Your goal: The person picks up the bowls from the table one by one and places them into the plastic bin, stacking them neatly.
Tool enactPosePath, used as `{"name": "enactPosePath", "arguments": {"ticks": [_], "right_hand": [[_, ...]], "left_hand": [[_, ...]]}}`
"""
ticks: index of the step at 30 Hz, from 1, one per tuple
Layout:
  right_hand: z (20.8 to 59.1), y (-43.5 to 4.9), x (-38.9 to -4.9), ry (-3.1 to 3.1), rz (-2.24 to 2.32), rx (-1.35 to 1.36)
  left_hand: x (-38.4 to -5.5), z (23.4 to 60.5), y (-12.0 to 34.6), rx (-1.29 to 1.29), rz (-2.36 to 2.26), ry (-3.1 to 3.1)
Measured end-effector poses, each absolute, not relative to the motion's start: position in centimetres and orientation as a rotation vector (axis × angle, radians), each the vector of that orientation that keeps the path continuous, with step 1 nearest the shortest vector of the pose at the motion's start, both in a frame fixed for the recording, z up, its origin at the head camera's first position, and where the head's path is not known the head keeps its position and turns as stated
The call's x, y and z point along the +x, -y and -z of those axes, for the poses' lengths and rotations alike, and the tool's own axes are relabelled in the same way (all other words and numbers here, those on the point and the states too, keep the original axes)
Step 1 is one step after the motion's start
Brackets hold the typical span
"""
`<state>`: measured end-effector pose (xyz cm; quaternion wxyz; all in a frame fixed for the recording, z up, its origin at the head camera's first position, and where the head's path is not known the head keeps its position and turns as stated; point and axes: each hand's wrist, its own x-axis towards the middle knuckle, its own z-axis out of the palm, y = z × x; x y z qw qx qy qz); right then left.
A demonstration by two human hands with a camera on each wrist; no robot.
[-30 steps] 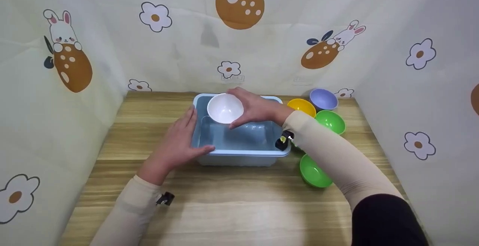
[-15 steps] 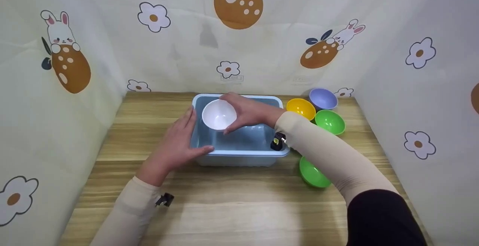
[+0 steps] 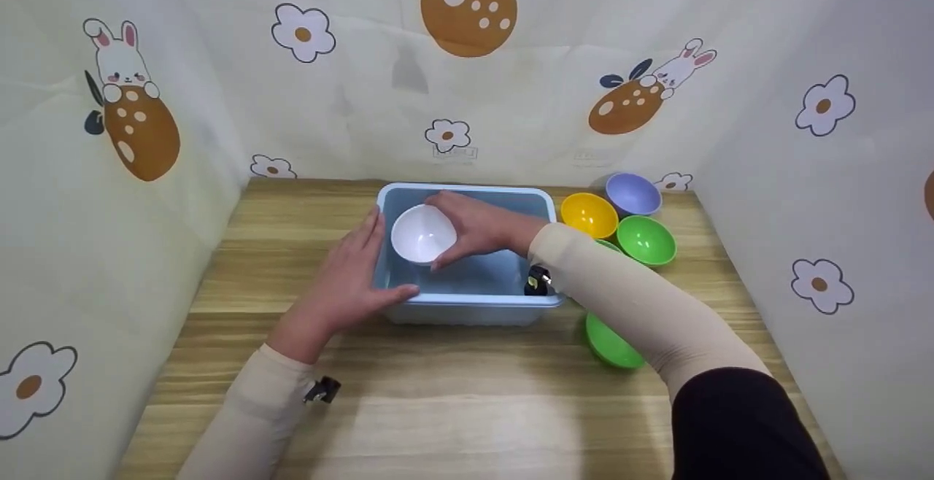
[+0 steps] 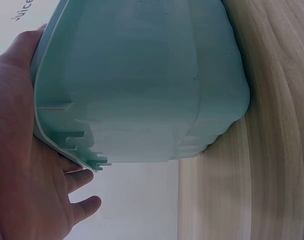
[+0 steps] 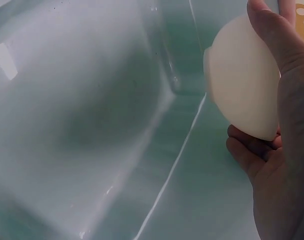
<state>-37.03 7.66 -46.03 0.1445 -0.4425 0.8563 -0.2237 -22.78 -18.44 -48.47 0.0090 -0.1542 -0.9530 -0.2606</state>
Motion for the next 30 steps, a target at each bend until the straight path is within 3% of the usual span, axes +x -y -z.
{"name": "enactPosePath", "arguments": {"ticks": [30], "right_hand": [[47.4,-6.4,-36.9,-2.448,0.416,-1.252]], "left_hand": [[-22.7,48.5,18.5,-0.521,0.798,2.954]]}}
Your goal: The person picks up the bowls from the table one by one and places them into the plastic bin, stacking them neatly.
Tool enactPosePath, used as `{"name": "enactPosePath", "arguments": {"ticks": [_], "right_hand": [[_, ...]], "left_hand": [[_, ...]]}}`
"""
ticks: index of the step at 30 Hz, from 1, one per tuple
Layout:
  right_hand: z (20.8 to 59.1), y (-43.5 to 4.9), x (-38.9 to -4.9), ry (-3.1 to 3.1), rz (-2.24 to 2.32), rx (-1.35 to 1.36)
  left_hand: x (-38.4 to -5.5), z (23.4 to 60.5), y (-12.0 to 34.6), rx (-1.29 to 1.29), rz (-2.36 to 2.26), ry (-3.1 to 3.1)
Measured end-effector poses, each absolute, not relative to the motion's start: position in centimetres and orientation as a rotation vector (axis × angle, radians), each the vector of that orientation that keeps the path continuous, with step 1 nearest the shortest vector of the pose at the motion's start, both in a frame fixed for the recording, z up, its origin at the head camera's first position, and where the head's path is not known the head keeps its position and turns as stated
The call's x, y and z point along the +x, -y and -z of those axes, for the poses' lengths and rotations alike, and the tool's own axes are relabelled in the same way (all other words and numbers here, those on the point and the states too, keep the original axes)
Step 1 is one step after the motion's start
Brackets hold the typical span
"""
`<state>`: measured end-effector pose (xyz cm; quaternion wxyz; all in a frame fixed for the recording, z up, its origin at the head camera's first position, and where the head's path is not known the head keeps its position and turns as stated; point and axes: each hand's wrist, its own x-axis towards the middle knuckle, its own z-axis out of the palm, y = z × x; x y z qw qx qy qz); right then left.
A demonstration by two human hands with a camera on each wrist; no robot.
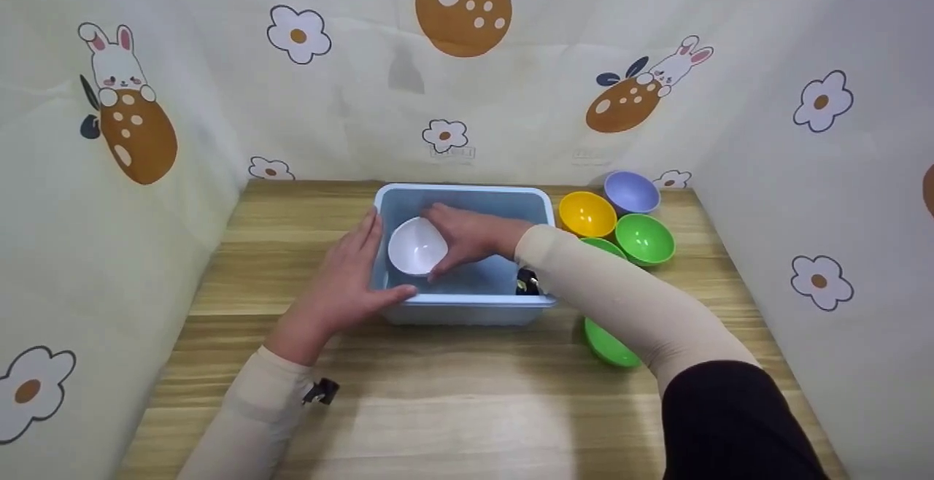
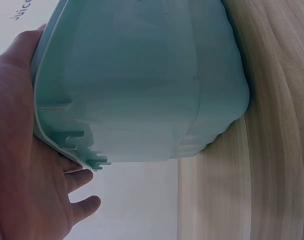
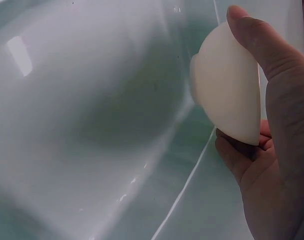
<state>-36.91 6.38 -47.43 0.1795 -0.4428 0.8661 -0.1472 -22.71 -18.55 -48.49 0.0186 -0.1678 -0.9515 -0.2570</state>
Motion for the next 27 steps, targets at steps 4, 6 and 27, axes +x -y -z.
{"name": "enactPosePath", "arguments": {"ticks": [4,6,27], "right_hand": [[48.0,-5.9,-36.8,-2.459,0.353,-1.301],[48.2,-5.7,-36.7,-2.460,0.323,-1.302],[48.5,-5.2,-36.3,-2.522,0.143,-1.277]], "left_hand": [[-22.6,48.5,18.5,-0.523,0.788,2.954],[-22.6,48.5,18.5,-0.520,0.780,2.959],[-22.6,48.4,18.3,-0.493,0.753,2.982]]}}
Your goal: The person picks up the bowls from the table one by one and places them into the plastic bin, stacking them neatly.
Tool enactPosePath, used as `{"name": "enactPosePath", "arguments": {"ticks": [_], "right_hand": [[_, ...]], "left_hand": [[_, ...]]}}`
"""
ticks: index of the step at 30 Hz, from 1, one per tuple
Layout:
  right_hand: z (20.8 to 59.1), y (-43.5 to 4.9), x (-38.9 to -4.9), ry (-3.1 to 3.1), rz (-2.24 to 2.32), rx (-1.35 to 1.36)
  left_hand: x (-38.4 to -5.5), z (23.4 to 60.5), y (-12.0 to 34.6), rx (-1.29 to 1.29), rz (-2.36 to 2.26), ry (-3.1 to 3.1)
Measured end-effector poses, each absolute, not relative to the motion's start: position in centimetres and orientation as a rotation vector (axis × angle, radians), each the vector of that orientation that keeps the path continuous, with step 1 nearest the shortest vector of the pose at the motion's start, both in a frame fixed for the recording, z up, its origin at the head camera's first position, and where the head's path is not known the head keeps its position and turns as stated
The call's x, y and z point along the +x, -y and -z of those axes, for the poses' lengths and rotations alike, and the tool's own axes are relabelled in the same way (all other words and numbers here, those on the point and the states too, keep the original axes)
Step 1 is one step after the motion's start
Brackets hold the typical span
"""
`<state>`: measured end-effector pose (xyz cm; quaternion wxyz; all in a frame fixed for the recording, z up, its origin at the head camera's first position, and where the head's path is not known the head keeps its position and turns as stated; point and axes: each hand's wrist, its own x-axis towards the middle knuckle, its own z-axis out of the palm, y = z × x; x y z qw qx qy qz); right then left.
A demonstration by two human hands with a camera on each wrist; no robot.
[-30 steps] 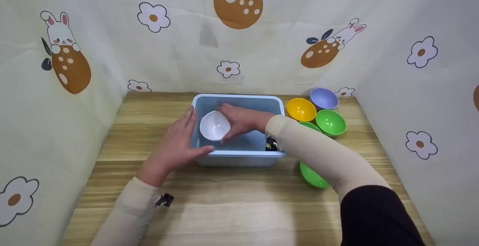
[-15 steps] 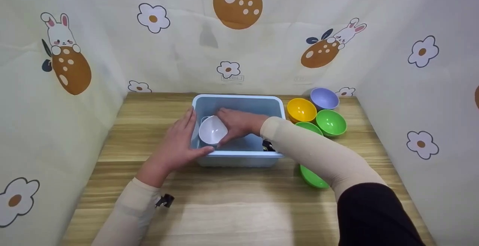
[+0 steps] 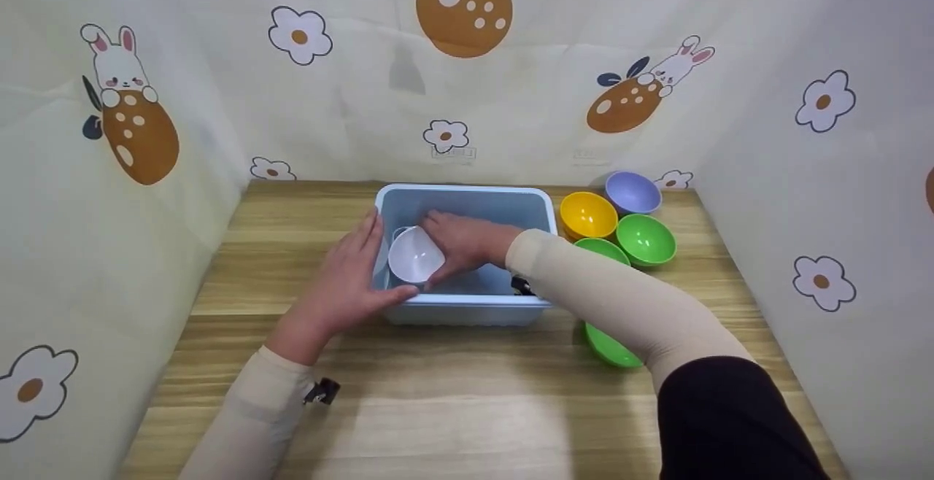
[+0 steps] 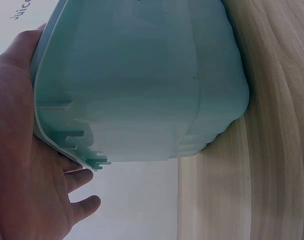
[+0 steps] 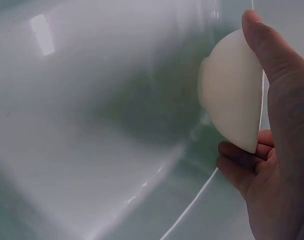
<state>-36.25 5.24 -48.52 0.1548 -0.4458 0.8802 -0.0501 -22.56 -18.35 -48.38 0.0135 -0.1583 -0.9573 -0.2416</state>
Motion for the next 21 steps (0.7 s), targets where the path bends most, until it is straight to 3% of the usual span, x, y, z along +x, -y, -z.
{"name": "enactPosePath", "arguments": {"ticks": [21], "right_hand": [[48.62,-5.10,-35.62,-2.560,-0.105,-1.350]], "left_hand": [[-22.61,48.47,18.49,-0.512,0.752,2.960]]}}
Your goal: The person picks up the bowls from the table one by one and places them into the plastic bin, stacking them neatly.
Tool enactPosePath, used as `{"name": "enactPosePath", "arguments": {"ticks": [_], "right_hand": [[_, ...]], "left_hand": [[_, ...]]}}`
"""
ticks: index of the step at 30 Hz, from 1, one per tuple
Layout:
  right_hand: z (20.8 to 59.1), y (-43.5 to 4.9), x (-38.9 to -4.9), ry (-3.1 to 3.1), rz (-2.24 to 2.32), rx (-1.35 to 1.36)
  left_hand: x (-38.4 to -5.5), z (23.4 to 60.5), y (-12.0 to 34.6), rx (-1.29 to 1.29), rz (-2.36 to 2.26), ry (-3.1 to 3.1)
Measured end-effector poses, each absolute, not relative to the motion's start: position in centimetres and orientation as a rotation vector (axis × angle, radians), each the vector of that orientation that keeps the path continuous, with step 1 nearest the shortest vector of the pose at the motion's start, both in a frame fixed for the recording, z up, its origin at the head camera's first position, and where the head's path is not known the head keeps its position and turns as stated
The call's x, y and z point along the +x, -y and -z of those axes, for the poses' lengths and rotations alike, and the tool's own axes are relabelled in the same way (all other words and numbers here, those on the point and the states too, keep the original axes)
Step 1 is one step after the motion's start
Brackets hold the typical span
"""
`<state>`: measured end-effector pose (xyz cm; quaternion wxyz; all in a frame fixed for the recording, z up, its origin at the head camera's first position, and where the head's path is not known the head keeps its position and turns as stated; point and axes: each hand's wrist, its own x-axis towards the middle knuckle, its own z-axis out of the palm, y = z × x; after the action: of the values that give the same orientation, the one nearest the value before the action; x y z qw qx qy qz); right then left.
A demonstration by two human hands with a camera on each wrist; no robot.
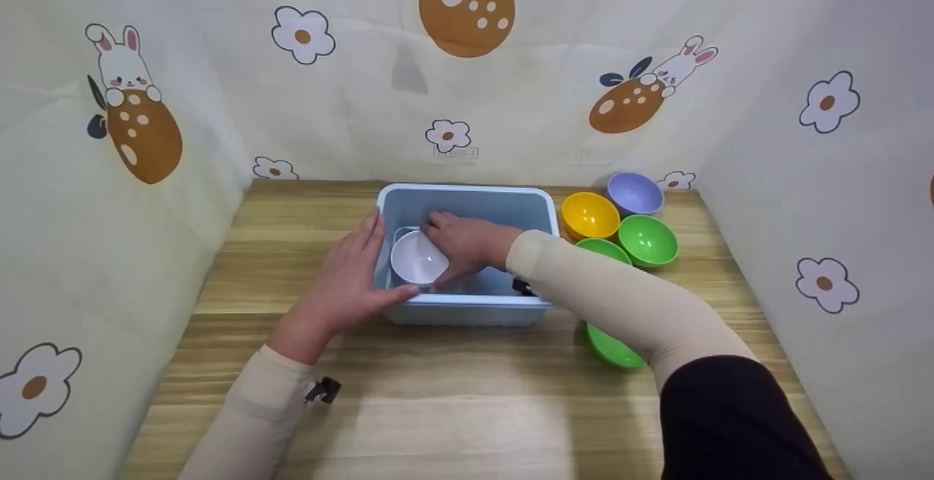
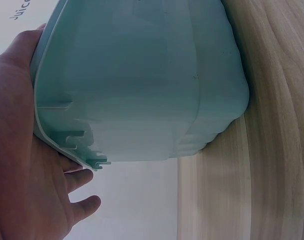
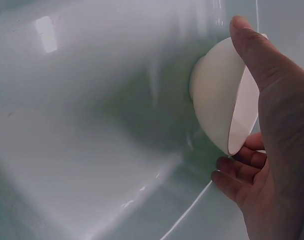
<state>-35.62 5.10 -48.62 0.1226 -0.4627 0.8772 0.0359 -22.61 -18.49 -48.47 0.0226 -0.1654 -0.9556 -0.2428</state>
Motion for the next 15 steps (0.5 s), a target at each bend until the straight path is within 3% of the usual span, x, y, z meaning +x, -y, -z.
{"name": "enactPosePath", "arguments": {"ticks": [15], "right_hand": [[48.26,-5.30,-35.88,-2.538,-0.024,-1.331]], "left_hand": [[-22.60,48.38,18.45,-0.528,0.780,2.943]]}}
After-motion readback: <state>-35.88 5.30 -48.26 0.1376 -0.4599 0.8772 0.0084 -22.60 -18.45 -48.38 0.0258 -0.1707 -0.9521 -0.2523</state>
